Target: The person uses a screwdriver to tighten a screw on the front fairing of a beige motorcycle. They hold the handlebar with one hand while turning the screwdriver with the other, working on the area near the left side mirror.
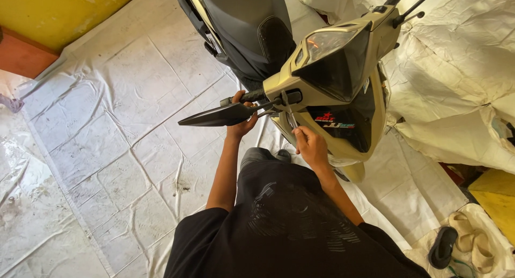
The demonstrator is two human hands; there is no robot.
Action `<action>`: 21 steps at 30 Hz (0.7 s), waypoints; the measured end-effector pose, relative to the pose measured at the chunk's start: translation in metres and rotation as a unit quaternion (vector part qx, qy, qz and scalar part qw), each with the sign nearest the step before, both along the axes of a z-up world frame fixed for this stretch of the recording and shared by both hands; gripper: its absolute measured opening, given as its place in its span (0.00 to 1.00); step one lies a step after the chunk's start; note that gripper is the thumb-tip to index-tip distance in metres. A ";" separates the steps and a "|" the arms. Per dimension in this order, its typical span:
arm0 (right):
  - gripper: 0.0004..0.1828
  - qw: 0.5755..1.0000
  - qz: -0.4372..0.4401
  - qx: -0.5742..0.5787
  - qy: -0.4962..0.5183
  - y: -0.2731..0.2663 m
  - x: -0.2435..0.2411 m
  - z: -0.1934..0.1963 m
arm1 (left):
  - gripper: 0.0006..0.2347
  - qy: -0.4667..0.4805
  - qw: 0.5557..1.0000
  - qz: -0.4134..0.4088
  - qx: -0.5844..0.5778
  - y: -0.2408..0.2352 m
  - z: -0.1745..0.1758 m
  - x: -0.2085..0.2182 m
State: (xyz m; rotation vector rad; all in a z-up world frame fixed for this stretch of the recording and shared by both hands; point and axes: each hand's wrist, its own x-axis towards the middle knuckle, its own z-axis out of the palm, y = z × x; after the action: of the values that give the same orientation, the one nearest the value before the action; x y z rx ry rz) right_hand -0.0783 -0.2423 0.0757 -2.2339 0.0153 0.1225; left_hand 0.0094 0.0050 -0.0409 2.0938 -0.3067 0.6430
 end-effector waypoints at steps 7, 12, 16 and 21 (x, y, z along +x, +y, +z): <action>0.13 0.999 -0.022 0.020 -0.024 -0.002 0.003 0.000 | 0.07 -0.005 1.000 0.000 0.014 0.001 0.004 0.003; 0.14 1.000 -0.003 0.015 -0.005 0.003 -0.002 0.002 | 0.06 0.000 0.999 0.008 0.036 0.003 0.008 0.001; 0.13 0.998 -0.045 0.027 -0.032 -0.006 -0.003 -0.002 | 0.06 -0.001 0.999 0.008 0.033 0.001 -0.003 0.005; 0.13 0.999 0.012 0.043 -0.022 0.007 0.000 -0.020 | 0.07 -0.001 1.000 -0.004 0.020 0.003 0.034 -0.006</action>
State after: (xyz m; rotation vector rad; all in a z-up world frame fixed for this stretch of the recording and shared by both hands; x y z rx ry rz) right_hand -0.0787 -0.2351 0.0558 -2.1502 -0.0398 0.0854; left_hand 0.0033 0.0075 -0.0071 2.1293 -0.3313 0.6402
